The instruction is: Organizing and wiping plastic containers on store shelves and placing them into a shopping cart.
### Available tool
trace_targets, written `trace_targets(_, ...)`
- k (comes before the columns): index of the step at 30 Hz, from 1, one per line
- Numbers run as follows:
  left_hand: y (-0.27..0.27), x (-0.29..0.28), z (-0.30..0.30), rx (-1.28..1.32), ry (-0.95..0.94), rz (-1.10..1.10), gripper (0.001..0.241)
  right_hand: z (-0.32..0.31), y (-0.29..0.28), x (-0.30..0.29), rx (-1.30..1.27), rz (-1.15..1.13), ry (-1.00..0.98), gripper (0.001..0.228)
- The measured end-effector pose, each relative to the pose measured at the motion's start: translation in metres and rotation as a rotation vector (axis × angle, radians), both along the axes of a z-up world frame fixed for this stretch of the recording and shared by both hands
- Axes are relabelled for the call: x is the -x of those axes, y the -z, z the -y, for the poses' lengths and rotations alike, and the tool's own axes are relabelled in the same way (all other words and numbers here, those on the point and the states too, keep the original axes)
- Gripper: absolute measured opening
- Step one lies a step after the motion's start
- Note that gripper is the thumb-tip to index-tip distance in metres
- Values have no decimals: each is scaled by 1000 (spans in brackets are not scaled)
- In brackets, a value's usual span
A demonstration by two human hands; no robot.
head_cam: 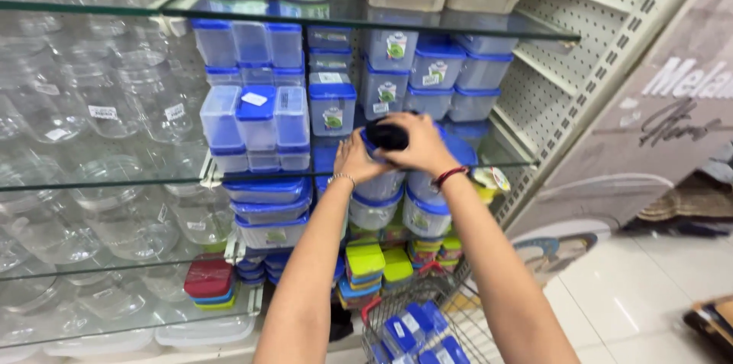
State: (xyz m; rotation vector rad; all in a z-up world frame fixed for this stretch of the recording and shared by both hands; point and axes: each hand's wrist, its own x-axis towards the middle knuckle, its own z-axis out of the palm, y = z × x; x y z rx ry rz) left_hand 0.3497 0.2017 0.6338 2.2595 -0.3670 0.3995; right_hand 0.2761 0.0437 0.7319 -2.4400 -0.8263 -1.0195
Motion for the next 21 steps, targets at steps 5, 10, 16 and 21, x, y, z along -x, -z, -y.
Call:
trace_targets(5, 3, 1, 1, -50, -57, -28, 124, -14, 0, -19, 111, -174, -58, 35)
trace_targets(10, -7, 15, 0, -25, -26, 12, 117, -7, 20, -62, 189, -253, -24, 26)
trace_targets(16, -1, 5, -3, -77, -104, -69, 131, -26, 26, -80, 78, 8, 156, 19)
trace_targets(21, 16, -8, 1, -13, -81, 98, 129, -5, 16, -56, 163, -115, 93, 20)
